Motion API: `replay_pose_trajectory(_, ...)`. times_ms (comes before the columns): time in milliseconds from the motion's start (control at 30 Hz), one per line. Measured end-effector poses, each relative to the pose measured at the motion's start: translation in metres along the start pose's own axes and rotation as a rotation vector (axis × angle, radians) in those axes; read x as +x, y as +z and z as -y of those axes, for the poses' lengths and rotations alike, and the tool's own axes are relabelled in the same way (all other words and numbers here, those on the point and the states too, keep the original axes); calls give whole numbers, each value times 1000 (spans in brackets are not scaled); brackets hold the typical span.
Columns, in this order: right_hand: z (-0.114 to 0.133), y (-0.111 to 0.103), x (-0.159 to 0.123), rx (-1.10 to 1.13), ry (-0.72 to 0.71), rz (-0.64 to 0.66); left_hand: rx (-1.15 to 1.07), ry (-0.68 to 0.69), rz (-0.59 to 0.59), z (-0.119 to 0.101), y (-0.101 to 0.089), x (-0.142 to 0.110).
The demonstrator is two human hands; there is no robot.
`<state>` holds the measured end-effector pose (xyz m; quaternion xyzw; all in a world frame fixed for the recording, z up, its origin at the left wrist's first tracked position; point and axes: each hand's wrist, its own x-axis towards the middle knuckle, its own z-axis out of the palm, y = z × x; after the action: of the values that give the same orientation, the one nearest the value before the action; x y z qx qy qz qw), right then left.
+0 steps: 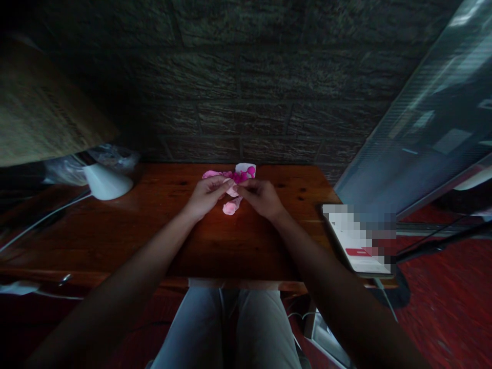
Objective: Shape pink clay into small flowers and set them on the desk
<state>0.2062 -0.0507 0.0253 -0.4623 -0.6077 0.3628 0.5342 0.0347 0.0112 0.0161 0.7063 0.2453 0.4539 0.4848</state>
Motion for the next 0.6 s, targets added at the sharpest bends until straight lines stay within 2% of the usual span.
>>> replay_pose_trajectory(200, 3, 2, -1, 104, 33, -24, -62, -19, -99, 3, -4, 1)
replay_pose_trajectory(500, 0, 0, 0, -25, 48, 36, -35, 46, -56, 8, -3, 2)
replay_pose_trajectory(600, -1, 0, 0, -46, 34, 20, -30, 56, -69, 7, -1, 1)
